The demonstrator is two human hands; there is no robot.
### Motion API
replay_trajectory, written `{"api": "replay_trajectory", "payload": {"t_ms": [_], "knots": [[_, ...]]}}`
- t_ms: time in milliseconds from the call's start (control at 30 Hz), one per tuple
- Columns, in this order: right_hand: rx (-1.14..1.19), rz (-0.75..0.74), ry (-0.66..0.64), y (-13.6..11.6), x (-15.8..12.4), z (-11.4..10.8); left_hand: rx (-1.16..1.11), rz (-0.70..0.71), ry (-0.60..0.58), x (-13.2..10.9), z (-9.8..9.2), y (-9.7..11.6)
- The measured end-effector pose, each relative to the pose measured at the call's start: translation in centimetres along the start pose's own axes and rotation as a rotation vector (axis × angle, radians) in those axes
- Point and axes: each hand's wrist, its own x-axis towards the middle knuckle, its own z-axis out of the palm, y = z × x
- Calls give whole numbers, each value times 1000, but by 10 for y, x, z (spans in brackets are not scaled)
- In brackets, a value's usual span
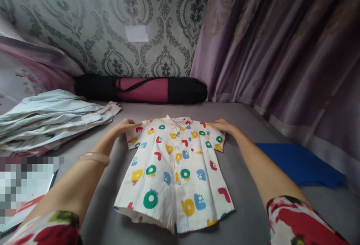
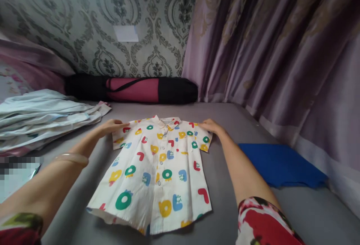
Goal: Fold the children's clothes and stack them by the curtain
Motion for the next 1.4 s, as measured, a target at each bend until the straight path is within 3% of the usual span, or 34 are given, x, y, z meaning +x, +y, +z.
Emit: {"api": "replay_trajectory", "payload": {"t_ms": [133, 233, 433, 567, 633, 767, 833, 967, 1067, 1200, 1300, 1400], "knots": [[120, 41, 27, 16, -17, -9, -173, -67, -103, -9, -15, -26], [134, 54, 112, 19, -23, -1, -186, -91, -19, -11, -12, -27], [-38, 35, 339, 11, -29, 26, 116, -184, 238, -16, 15, -2], [-311, 9, 372, 5, -43, 36, 272, -134, 316, -32, 36, 10], [-521, 13, 330, 4, -48, 36, 360, -82, 298, -39, 40, 12], [-664, 54, 248, 1, -49, 27, 514, -27, 210, -42, 28, 13], [-677, 84, 270, -5, -45, 21, 515, -45, 248, -37, 18, 21], [-520, 55, 389, -47, -28, 17, 446, -58, 332, -15, 12, 63], [27, -6, 475, -97, -6, 26, 175, -69, 311, 6, 34, 110], [181, 17, 530, -142, 22, 56, 51, -33, 316, 19, 84, 154], [231, 21, 562, -142, 31, 82, 33, -27, 357, 15, 115, 154], [250, 5, 559, -124, 32, 102, 53, 8, 429, 9, 130, 132]]}}
